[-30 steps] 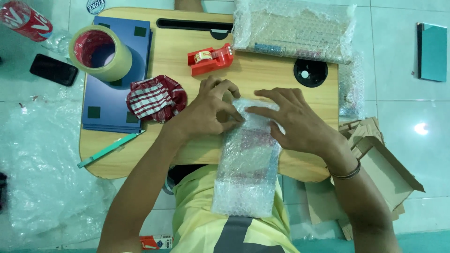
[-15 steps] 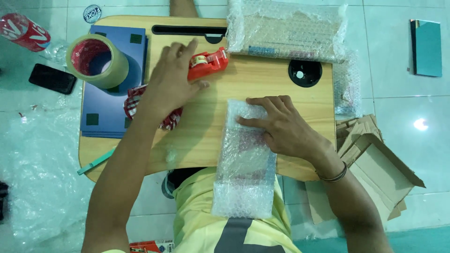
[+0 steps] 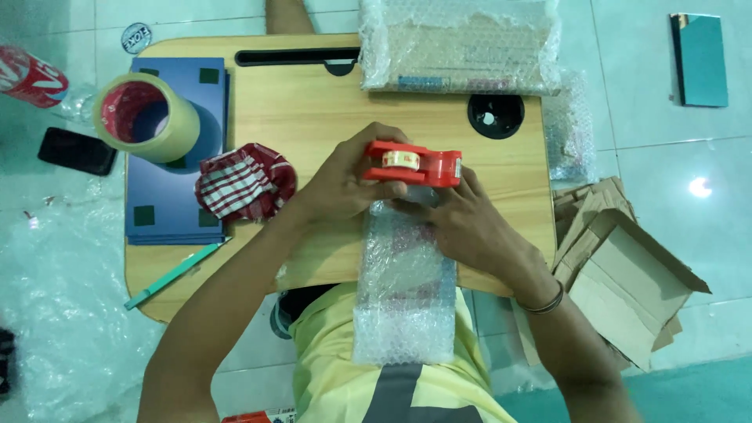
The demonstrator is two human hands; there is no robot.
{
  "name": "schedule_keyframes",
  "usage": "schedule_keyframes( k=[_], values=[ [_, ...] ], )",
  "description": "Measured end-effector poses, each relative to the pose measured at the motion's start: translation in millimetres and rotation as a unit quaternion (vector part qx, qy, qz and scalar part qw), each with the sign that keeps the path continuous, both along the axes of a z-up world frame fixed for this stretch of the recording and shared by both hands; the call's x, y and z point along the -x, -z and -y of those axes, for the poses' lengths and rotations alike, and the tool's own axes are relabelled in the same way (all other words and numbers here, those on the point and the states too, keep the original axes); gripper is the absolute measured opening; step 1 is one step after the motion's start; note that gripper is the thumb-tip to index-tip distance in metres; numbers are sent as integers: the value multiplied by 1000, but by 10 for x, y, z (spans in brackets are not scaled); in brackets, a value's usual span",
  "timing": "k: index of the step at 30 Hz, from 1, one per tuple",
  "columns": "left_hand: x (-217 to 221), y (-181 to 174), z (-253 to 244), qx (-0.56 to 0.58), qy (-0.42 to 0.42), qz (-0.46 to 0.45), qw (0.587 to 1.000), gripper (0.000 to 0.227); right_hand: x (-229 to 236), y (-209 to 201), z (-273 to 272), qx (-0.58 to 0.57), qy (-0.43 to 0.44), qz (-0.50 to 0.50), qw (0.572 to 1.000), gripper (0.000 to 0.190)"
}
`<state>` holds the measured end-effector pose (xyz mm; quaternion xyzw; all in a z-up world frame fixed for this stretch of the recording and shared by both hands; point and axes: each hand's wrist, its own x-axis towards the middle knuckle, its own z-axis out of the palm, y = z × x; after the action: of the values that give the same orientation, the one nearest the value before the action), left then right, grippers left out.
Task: Wrapping a rectangular object with bubble wrap and securing it with tape using a handheld dispenser.
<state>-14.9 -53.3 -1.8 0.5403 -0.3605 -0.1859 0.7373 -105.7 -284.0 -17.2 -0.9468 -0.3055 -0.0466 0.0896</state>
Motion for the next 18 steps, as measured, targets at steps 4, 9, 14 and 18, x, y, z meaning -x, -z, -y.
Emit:
schedule_keyframes(
  k=[4,9,14,18],
  values=[
    [3,69,-28,-35,-33,23,999,52,39,35,65,-95,26,-43,994,51],
    [42,86,-37,-95,-50,59,992,55,65,-313,99,-318,-1,-57,946,38],
    [75,145,-28,-97,-55,100,989,48,42,-53,329,-433,7,82,897,19],
    [55,96,-61,-96,-44,104,989,50,-106,-331,313,-408,49,70,909,14]
  ],
)
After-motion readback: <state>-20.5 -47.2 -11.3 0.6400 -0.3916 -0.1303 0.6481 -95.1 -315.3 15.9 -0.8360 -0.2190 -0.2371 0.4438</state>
